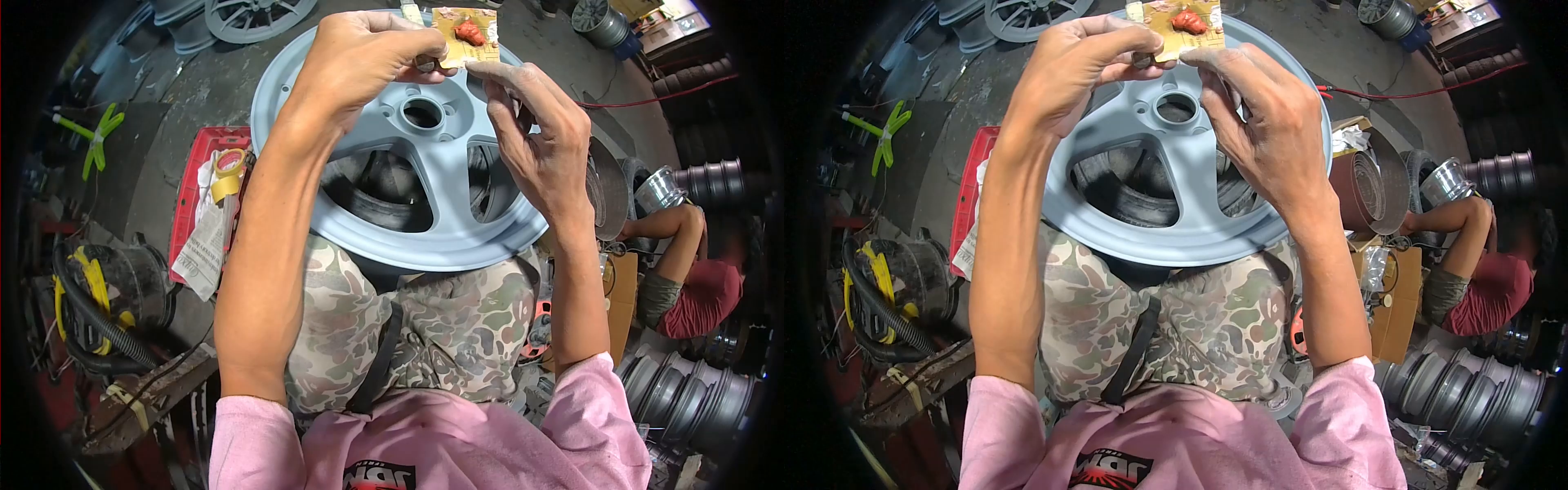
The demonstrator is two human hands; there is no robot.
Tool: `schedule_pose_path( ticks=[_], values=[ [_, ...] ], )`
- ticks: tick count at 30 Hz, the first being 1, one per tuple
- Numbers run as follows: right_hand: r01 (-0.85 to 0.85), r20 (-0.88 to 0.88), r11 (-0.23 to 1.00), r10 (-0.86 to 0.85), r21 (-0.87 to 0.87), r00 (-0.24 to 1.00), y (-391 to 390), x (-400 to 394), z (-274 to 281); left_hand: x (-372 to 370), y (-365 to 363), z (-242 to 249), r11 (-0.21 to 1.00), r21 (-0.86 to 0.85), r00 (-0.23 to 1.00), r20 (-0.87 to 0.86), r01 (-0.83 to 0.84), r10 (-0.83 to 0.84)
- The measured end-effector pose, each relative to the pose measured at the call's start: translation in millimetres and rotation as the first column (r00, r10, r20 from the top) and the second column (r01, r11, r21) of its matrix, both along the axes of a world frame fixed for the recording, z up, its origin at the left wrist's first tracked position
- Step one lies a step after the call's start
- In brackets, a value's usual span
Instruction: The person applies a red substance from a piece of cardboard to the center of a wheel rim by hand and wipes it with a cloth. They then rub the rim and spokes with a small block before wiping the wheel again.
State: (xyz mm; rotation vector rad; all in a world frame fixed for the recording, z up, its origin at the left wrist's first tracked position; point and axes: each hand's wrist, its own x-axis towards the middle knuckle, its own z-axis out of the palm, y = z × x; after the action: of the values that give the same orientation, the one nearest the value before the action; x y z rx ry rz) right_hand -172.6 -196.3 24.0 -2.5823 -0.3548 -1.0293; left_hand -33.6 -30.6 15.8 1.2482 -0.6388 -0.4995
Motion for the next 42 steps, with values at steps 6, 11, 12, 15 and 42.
schedule_pose_path(
  ticks=[6, 11, 12, 15, 42],
  values=[
    [0.009, -0.002, 1.000, -0.009, -0.028, 1.000, -2.6, 3.1, -6.3, 0.1, -3.7, -1.9, 0.998, -0.062, 1.000, 0.006, 0.021, -0.020],
    [0.059, -0.164, 0.982, -0.029, 0.177, 0.986, -12.8, -3.2, -17.5, 9.2, -0.6, -6.9, 0.992, -0.102, 0.997, 0.007, -0.074, 0.075],
    [0.137, -0.279, 0.961, -0.066, 0.241, 0.958, -19.2, -5.9, -21.0, 9.5, 1.4, -2.5, 0.991, -0.074, 0.993, 0.004, -0.114, 0.115],
    [0.348, -0.656, 0.772, 0.116, 0.532, 0.746, -48.6, -1.6, -29.4, 10.7, 7.8, -3.7, 0.980, -0.094, 0.984, -0.008, -0.178, 0.178],
    [-0.466, -0.518, 0.241, -0.248, -0.852, 0.819, -86.9, 88.3, -67.0, 5.3, 47.0, 12.8, 0.947, -0.228, 0.953, 0.147, -0.228, 0.265]
  ],
)
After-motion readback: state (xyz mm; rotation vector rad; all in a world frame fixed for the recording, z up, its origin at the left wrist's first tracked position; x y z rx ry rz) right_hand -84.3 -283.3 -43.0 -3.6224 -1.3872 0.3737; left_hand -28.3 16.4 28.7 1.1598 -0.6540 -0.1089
